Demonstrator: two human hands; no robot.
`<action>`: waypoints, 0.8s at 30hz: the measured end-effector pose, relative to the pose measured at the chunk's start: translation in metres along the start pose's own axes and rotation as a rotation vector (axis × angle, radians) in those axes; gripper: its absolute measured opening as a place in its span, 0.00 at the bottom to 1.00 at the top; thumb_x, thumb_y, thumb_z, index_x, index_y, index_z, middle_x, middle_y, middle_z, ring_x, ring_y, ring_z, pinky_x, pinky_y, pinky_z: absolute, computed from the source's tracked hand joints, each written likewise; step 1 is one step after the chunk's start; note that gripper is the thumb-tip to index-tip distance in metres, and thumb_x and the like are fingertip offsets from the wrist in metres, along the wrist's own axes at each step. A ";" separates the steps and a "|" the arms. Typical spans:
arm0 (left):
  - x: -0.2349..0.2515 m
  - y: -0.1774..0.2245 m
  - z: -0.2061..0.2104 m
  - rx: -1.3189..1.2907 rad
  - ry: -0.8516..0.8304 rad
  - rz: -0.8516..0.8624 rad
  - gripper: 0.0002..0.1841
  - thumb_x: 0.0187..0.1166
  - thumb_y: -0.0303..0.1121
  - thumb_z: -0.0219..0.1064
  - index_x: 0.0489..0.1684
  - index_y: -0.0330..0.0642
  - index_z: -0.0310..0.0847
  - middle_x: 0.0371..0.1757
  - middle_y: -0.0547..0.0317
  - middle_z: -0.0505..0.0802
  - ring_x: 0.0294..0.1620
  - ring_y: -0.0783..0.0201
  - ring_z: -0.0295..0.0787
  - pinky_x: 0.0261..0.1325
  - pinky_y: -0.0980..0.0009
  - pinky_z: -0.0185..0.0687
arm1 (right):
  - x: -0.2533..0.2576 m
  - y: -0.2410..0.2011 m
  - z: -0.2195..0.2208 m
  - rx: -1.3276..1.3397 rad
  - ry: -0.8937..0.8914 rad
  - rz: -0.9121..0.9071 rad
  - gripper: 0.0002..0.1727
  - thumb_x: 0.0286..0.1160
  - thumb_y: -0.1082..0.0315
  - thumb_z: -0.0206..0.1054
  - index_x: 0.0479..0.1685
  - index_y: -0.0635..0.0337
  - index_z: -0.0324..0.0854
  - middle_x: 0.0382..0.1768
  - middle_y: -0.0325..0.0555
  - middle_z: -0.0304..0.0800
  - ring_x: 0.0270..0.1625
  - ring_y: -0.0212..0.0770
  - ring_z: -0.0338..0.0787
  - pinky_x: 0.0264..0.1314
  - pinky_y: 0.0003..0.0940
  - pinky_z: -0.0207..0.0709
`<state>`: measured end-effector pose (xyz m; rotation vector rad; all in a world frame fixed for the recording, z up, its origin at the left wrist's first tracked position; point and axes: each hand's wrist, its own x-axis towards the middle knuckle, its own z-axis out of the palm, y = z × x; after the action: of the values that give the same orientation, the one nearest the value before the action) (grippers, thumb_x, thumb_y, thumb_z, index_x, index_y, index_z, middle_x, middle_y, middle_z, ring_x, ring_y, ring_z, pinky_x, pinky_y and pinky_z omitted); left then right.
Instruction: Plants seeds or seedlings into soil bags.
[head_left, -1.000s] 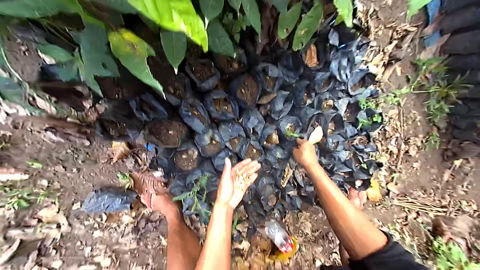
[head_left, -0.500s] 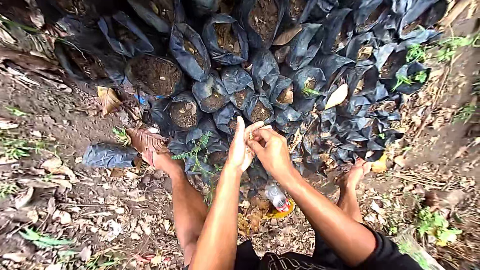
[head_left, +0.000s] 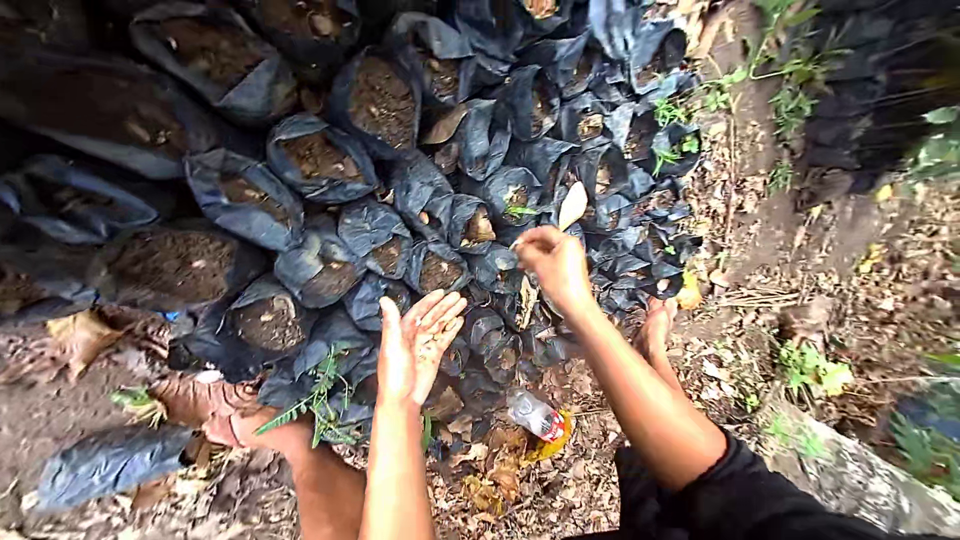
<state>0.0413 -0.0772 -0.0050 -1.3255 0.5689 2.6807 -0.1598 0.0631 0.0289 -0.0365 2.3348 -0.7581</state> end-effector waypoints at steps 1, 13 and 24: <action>0.001 0.001 0.000 0.009 0.004 0.002 0.53 0.83 0.72 0.20 0.80 0.32 0.69 0.71 0.38 0.87 0.73 0.47 0.86 0.76 0.52 0.81 | 0.020 0.014 -0.012 -0.002 0.101 0.040 0.12 0.78 0.65 0.70 0.54 0.61 0.88 0.42 0.49 0.96 0.40 0.45 0.96 0.49 0.50 0.92; 0.004 -0.005 0.001 0.002 0.026 -0.037 0.51 0.85 0.70 0.21 0.78 0.32 0.70 0.70 0.36 0.88 0.73 0.45 0.86 0.75 0.51 0.82 | 0.108 0.091 -0.049 -0.172 0.464 0.088 0.14 0.78 0.63 0.67 0.55 0.59 0.89 0.46 0.50 0.96 0.52 0.48 0.94 0.63 0.53 0.82; 0.002 0.002 0.000 -0.008 0.036 -0.012 0.49 0.86 0.69 0.22 0.77 0.33 0.71 0.70 0.36 0.88 0.73 0.45 0.86 0.76 0.51 0.81 | 0.101 0.091 -0.028 0.002 0.419 0.197 0.10 0.74 0.66 0.73 0.50 0.58 0.90 0.42 0.47 0.96 0.44 0.44 0.94 0.55 0.49 0.85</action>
<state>0.0400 -0.0793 -0.0058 -1.3771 0.5527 2.6574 -0.2395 0.1302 -0.0629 0.3825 2.6783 -0.7217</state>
